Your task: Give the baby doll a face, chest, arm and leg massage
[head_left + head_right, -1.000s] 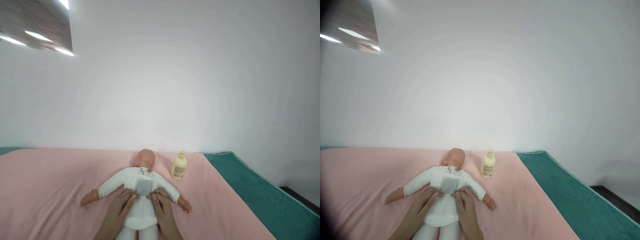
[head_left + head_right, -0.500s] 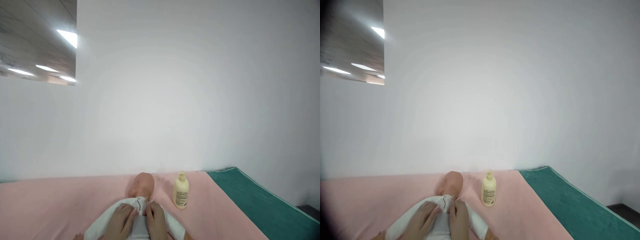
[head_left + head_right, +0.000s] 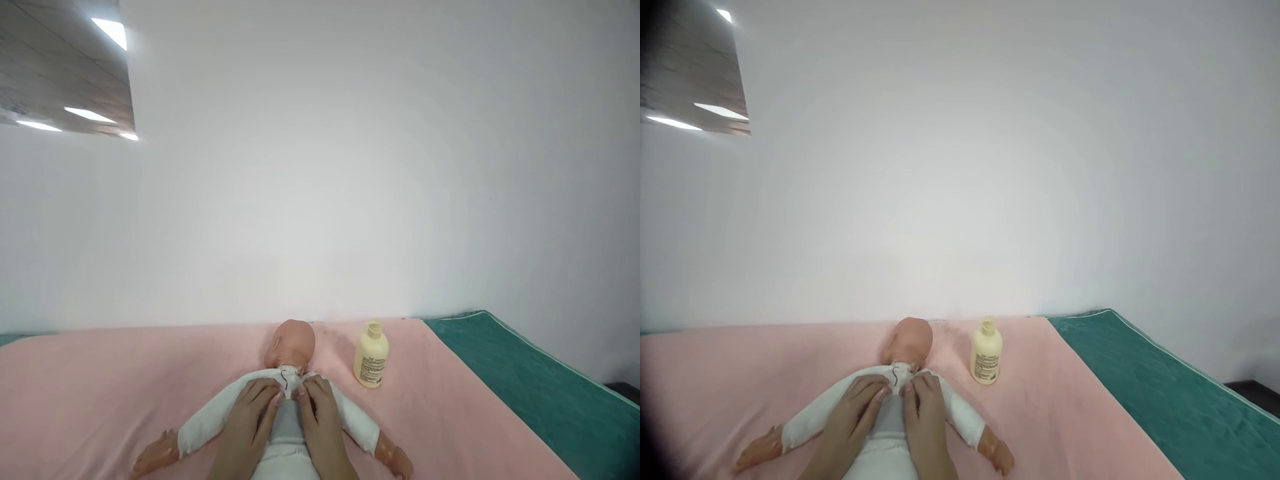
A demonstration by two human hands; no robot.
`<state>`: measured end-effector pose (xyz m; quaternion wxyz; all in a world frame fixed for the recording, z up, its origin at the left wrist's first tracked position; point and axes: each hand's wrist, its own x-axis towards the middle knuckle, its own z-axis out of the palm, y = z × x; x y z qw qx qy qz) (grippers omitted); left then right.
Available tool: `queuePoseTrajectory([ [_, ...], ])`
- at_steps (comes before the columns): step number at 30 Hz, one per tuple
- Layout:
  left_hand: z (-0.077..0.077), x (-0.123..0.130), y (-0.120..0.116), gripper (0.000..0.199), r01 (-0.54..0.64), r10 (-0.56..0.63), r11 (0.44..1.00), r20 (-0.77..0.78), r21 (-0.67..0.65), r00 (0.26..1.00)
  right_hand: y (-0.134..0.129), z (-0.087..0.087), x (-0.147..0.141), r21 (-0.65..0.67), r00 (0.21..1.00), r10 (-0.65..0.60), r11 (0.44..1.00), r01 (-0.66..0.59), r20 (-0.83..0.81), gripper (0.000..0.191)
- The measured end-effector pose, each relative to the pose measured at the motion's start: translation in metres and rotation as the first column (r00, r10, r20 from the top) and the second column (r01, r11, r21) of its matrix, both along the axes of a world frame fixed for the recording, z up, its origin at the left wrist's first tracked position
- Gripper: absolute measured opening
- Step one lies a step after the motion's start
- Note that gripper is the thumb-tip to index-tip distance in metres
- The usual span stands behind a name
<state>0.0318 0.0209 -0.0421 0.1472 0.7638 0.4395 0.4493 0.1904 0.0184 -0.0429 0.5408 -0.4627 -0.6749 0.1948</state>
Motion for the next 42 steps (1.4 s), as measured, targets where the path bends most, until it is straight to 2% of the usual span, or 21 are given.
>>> queuePoseTrajectory([
  [3, 0.0, 0.0, 0.0, 0.028, -0.014, 0.014, 1.0, -0.01, 0.001, 1.0, -0.001, 0.003, 0.0, 0.011, 1.0, 0.017, 1.0, -0.017, 0.008, 0.026],
  [11, 0.004, 0.003, 0.0, 0.034, -0.014, 0.009, 0.997, -0.053, -0.082, 0.999, 0.007, -0.002, -0.001, -0.066, 0.991, 0.008, 0.998, 0.001, 0.135, 0.024],
  [15, 0.003, 0.002, 0.001, 0.032, -0.002, -0.003, 0.997, -0.058, -0.082, 0.998, 0.002, 0.001, -0.001, -0.025, 0.996, 0.02, 1.0, -0.018, 0.082, 0.023],
  [19, -0.001, 0.001, 0.001, 0.026, -0.027, 0.027, 0.999, -0.018, -0.025, 0.999, -0.001, 0.001, 0.001, 0.02, 0.999, 0.037, 0.999, -0.037, 0.034, 0.017],
  [26, -0.005, -0.001, 0.005, 0.03, -0.028, 0.027, 0.999, -0.016, -0.045, 0.999, 0.001, 0.001, 0.001, -0.037, 0.992, 0.056, 0.998, -0.052, 0.113, 0.021],
  [33, -0.002, 0.0, 0.003, 0.033, -0.008, 0.011, 0.993, 0.023, -0.118, 1.0, -0.003, 0.002, 0.003, -0.062, 0.994, 0.073, 0.996, -0.069, 0.076, 0.022],
  [36, 0.009, -0.006, -0.003, 0.033, -0.014, 0.019, 0.993, 0.037, -0.117, 0.999, -0.007, 0.013, 0.015, -0.075, 0.992, 0.129, 0.989, -0.127, 0.011, 0.024],
  [39, 0.028, -0.024, -0.014, 0.034, 0.029, -0.027, 0.983, 0.014, -0.181, 1.0, -0.017, 0.037, 0.034, -0.088, 0.971, 0.235, 0.967, -0.238, -0.047, 0.024],
  [40, 0.035, -0.032, -0.02, 0.033, 0.06, -0.061, 0.974, 0.005, -0.218, 0.998, -0.022, 0.046, 0.041, -0.123, 0.955, 0.293, 0.947, -0.297, -0.051, 0.023],
  [42, 0.044, -0.047, -0.033, 0.027, 0.136, -0.148, 0.95, -0.021, -0.282, 0.989, -0.033, 0.064, 0.052, -0.248, 0.894, 0.448, 0.864, -0.438, -0.018, 0.023],
])
